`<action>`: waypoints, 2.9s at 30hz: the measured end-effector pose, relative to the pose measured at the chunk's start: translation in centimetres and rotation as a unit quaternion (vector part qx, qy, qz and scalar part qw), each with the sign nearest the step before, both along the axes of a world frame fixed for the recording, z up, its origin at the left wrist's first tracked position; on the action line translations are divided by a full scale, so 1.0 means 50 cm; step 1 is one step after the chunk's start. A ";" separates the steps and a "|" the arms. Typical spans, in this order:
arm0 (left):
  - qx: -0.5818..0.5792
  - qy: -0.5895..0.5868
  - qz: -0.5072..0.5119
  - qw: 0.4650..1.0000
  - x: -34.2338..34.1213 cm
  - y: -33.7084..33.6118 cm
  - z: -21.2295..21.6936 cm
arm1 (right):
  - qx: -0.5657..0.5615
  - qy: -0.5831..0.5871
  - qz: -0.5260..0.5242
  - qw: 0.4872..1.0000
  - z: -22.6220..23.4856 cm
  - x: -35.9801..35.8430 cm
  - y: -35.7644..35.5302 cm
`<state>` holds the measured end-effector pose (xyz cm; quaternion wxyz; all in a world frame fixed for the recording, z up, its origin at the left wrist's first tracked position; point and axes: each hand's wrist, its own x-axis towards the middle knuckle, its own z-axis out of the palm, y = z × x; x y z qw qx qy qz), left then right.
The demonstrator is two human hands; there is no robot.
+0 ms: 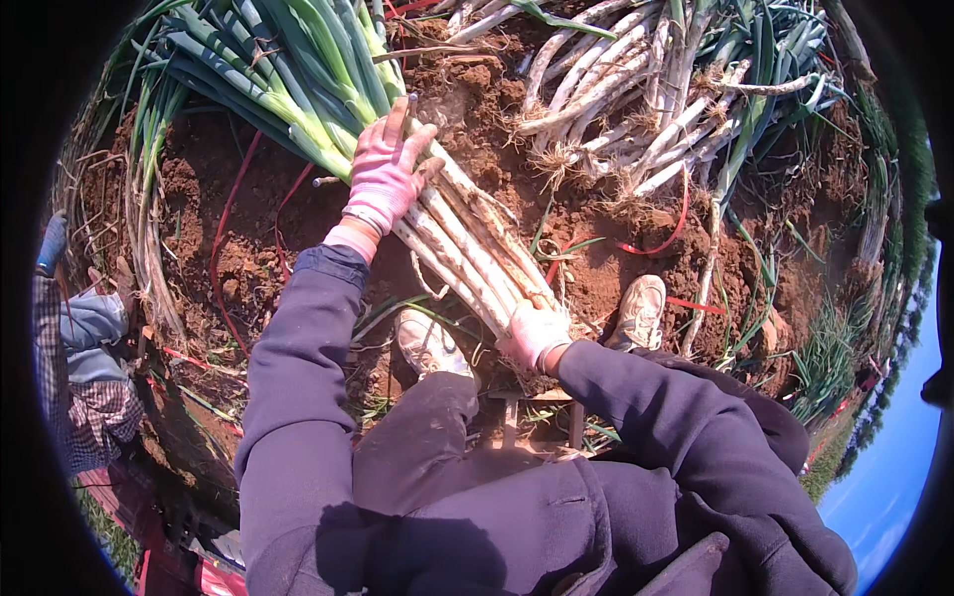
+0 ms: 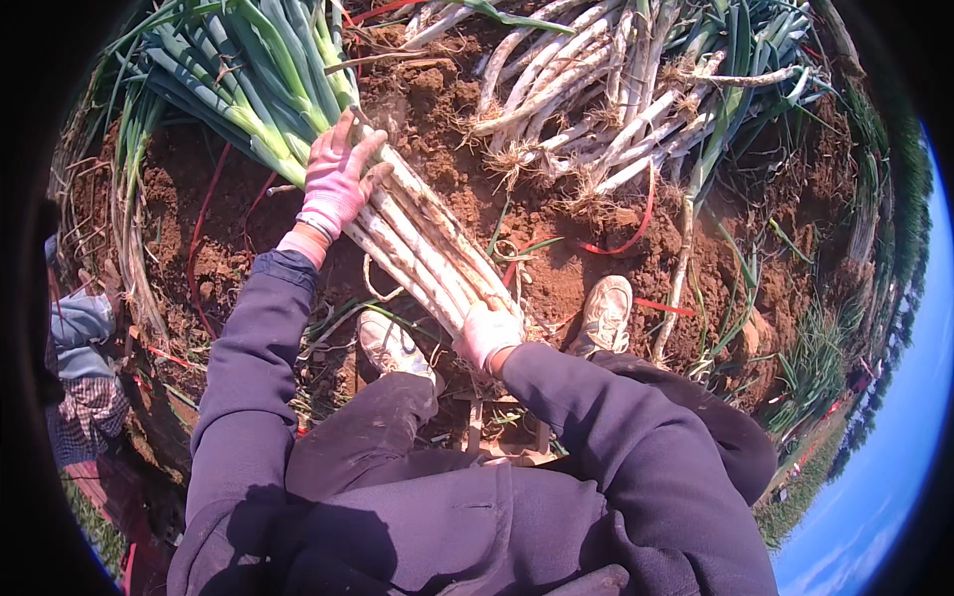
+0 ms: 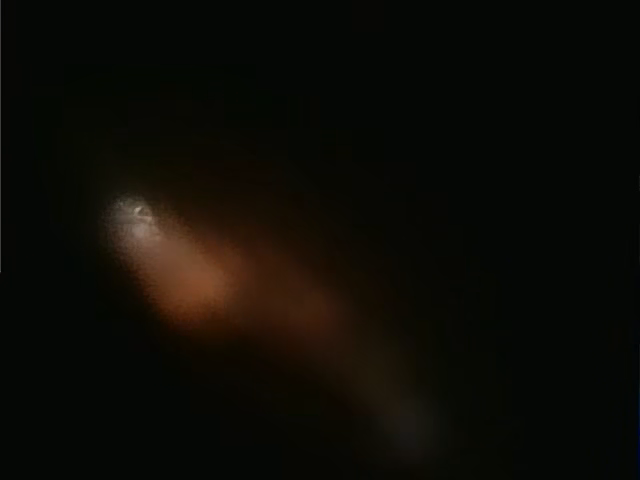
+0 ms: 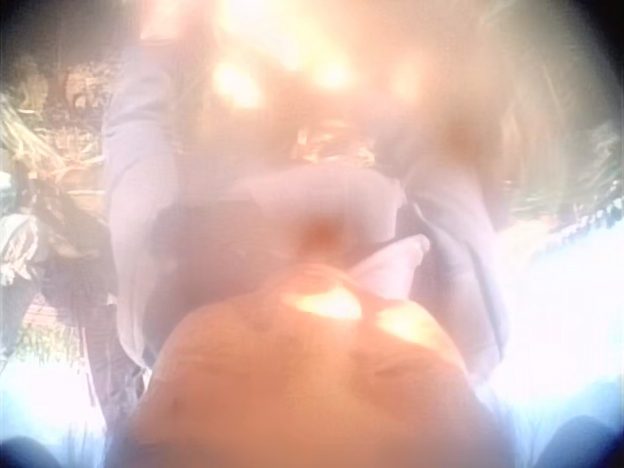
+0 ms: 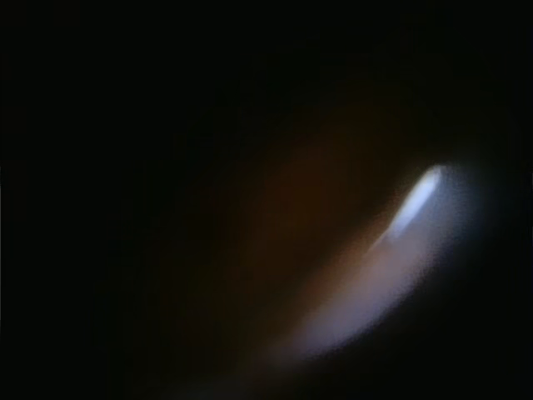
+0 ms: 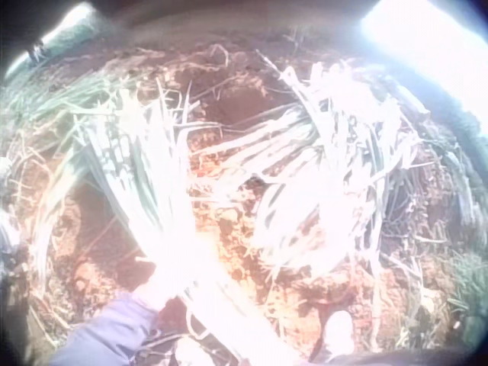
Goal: The person gathers harvested green onions from the ground, aligns them into bundles, and secures each bundle with a red plastic tie. The person repeats this process for multiple bunches, placing the tied bundles on the ground.
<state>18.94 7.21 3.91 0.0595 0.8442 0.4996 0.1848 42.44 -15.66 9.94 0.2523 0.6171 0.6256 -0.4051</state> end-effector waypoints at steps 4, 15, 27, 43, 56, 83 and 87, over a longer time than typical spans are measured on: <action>-0.090 0.049 -0.017 0.995 0.039 0.014 -0.012 | -0.122 -0.030 -0.052 0.991 -0.068 0.012 0.005; -0.263 0.049 -0.046 0.963 -0.004 0.058 0.014 | 0.187 0.072 -0.399 0.895 0.118 0.653 0.380; -0.326 0.050 0.028 0.944 0.047 0.088 0.047 | 0.161 -0.145 -0.399 0.891 -0.028 0.564 0.738; -0.334 0.062 -0.003 0.941 0.032 0.107 0.040 | 0.244 0.102 -0.410 0.873 -0.014 0.684 0.687; -0.740 -0.320 0.044 0.590 0.438 0.150 0.267 | 0.132 0.518 -0.571 0.623 0.350 0.557 0.442; -0.639 -0.500 0.148 0.565 0.742 -0.144 0.164 | -0.072 0.490 -0.615 0.613 0.250 0.495 -0.027; -0.565 -0.503 0.242 0.608 0.606 -0.056 0.152 | 0.063 0.426 -0.559 0.709 0.358 0.498 0.025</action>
